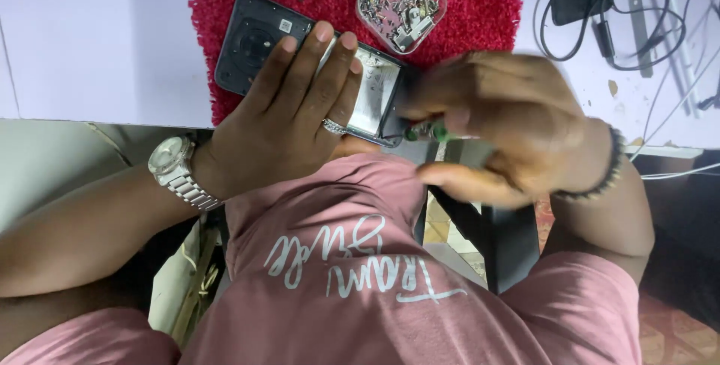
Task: Repairing a mobile phone by using a precision screwdriver to manage internal screws
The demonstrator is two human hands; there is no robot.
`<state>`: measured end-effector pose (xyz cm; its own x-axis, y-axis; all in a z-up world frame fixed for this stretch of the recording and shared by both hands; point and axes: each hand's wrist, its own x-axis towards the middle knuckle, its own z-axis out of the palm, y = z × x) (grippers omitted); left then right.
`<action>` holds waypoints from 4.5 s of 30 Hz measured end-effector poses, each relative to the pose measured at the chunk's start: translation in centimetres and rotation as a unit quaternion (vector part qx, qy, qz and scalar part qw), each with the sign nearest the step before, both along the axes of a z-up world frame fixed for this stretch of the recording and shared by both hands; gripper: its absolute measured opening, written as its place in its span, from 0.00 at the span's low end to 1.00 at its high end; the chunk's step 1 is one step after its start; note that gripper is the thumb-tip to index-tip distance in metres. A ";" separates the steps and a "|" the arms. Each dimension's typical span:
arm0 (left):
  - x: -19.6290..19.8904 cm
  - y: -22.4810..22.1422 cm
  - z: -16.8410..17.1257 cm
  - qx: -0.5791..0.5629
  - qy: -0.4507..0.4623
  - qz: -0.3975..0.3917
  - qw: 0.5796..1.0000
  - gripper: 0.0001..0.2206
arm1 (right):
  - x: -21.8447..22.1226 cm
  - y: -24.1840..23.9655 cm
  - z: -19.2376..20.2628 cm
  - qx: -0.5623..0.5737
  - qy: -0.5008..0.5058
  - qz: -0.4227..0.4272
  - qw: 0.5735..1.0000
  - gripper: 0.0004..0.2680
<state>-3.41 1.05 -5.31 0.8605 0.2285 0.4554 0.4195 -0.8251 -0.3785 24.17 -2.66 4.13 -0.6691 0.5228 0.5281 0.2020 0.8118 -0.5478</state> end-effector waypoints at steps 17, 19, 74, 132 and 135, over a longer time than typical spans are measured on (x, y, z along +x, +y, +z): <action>0.3 0.0 -0.2 0.016 -0.023 0.018 0.999 0.44 | -0.3 -4.2 0.9 -0.086 -0.043 -0.111 0.989 0.16; 0.3 0.0 -0.1 0.018 -0.027 0.022 0.999 0.44 | 0.8 -4.9 -1.5 -0.164 0.049 -0.033 0.985 0.24; -0.2 -0.2 0.4 -0.029 -0.007 -0.020 0.999 0.42 | 3.3 5.4 -0.8 -0.049 -0.124 -0.120 0.984 0.16; 0.0 -0.3 0.3 -0.037 -0.029 -0.019 0.999 0.40 | -0.7 4.7 -1.5 -0.029 0.162 -0.266 0.950 0.05; -0.1 -0.1 0.5 -0.022 -0.023 -0.023 0.999 0.33 | -0.9 4.7 -1.5 -0.035 0.161 -0.276 0.947 0.05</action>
<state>-3.56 0.94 -4.82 0.8488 0.2104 0.4850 0.3972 -0.8592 -0.3225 23.28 2.02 2.63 -0.0950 0.7874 0.6091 0.3984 0.5908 -0.7016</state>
